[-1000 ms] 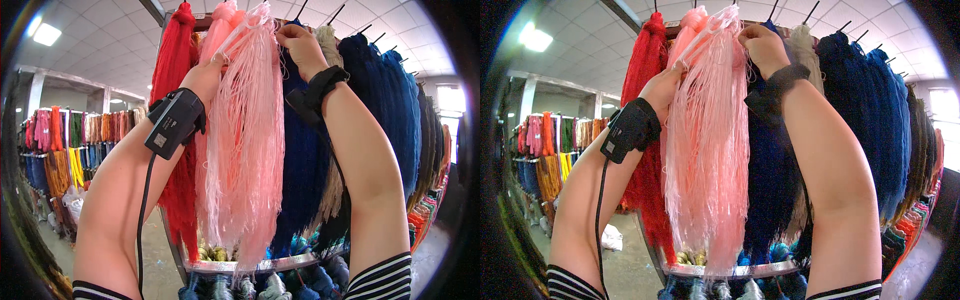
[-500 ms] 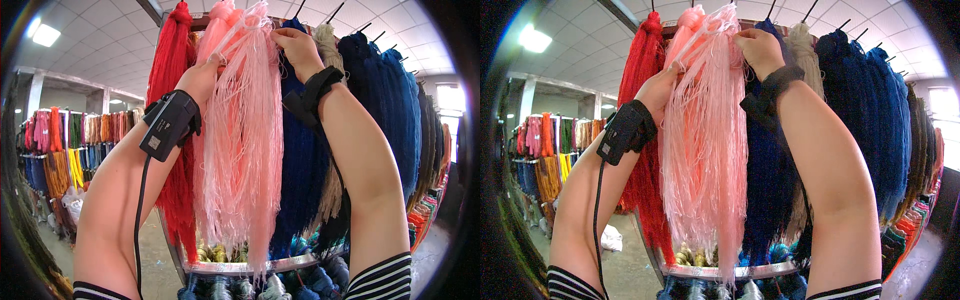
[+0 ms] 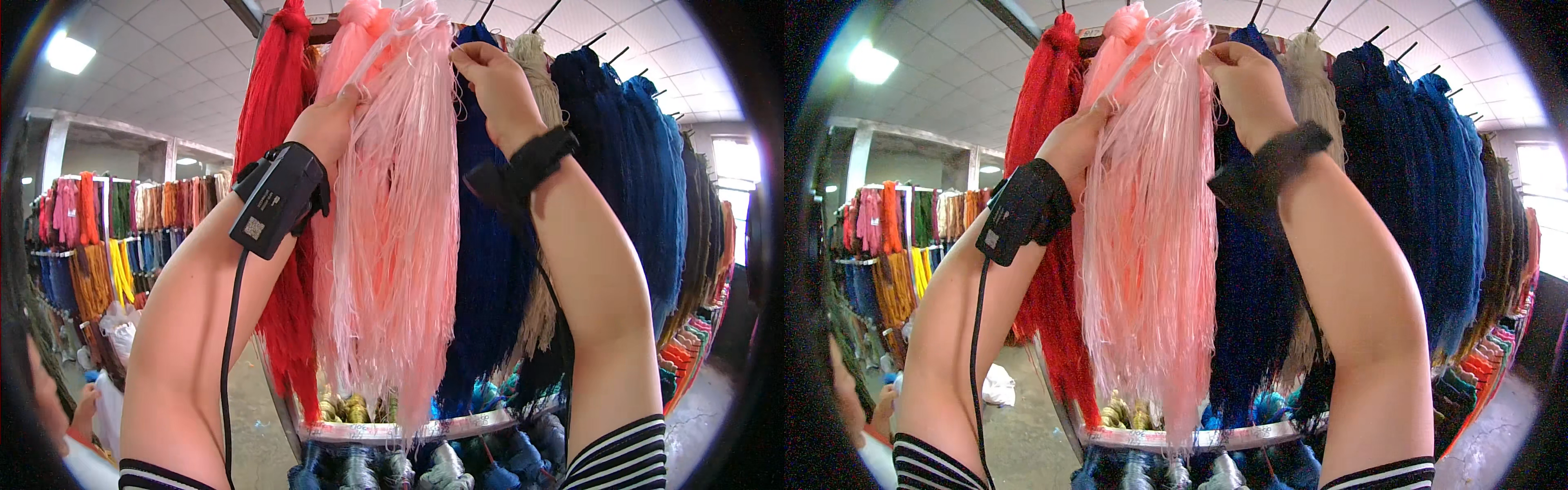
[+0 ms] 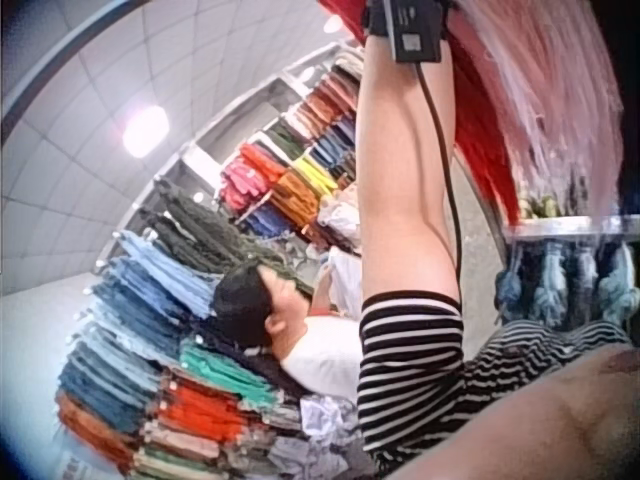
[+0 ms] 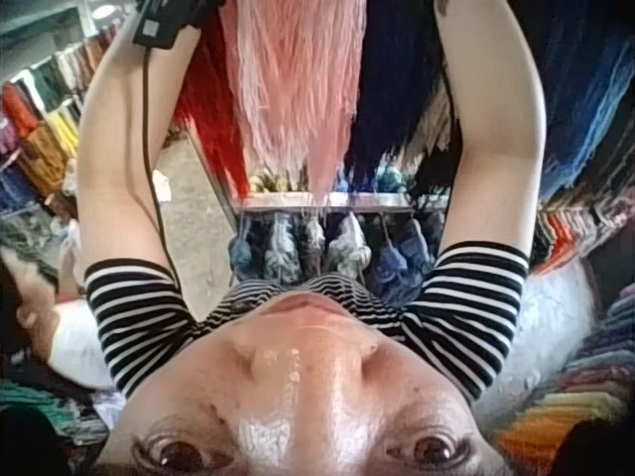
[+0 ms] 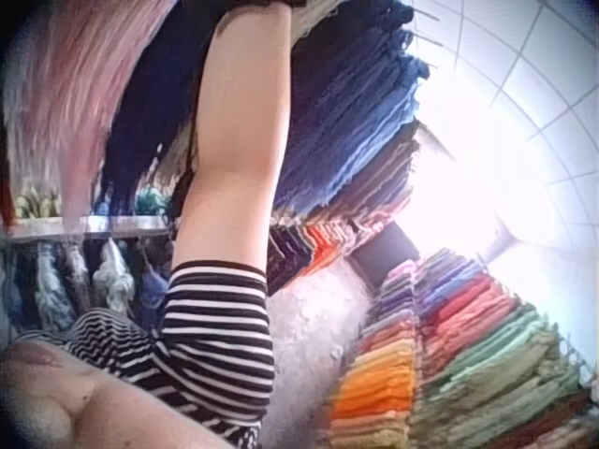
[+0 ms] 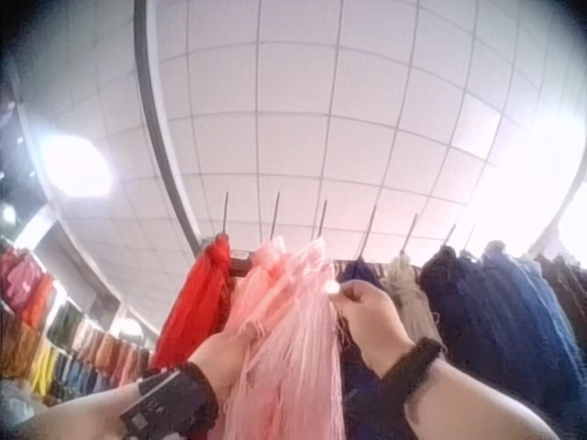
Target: The person checks a document, pulls thread from bundles on a rack, and threads it through holes in a card. They then walk to another rack to pull more thread before returning to the first rack to continue threading the card.
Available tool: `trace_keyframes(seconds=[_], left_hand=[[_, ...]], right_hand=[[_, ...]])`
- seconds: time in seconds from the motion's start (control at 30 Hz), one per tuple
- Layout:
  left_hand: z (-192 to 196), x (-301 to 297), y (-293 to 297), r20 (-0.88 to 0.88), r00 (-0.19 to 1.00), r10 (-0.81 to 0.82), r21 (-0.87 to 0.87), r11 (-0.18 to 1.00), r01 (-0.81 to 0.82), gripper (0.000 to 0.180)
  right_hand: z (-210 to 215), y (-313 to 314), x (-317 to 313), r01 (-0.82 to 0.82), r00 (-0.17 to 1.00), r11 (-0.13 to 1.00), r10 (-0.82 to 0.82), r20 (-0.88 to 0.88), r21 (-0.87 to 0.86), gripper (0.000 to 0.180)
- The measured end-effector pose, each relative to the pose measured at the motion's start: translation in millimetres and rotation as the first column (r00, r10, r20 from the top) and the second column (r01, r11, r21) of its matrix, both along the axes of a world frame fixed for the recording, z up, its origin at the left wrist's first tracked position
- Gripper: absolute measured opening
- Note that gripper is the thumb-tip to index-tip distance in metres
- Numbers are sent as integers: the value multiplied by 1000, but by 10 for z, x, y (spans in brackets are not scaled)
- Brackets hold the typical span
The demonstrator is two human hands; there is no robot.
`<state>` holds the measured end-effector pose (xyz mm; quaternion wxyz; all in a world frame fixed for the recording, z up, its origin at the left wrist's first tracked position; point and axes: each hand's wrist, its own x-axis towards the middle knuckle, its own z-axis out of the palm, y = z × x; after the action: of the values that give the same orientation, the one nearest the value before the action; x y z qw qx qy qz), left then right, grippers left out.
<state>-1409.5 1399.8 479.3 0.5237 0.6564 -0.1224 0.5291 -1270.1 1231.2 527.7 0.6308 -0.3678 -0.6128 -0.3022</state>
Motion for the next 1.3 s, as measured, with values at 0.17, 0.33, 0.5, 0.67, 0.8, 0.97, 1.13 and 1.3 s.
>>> trace_keyframes(seconds=[0.17,0.33,0.5,0.67,0.8,0.97,1.13,1.3], left_hand=[[-117,18,-125,25,997,-70,23,997,69,35],[-460,-111,-272,40,996,77,84,993,-80,34],[-1193,-484,-665,57,973,224,352,907,-230,30],[-2713,-789,-761,-441,897,30,33,999,-17,33],[-3426,-1277,-819,-528,818,-229,-197,970,144,36],[-3808,-2002,-786,-488,854,-180,-159,980,116,27],[-4175,-3129,-486,-535,802,-267,-428,904,16,21],[-4813,-4514,-44,-589,773,-235,-664,686,-298,18]], right_hand=[[-641,-315,-73,29,984,979,-63,165,201,14],[-1422,-576,-131,249,926,957,-280,255,146,4],[-2211,-585,-371,625,534,738,-642,550,254,11],[-3226,-475,-763,501,646,865,-354,677,-26,23],[-3628,-451,-1162,477,672,867,-252,697,-146,22],[-3949,-271,-1861,392,715,870,-83,694,-300,23],[-4348,255,-2820,100,852,830,214,478,-549,22],[-4927,1026,-4141,-203,886,549,455,86,-810,4]])
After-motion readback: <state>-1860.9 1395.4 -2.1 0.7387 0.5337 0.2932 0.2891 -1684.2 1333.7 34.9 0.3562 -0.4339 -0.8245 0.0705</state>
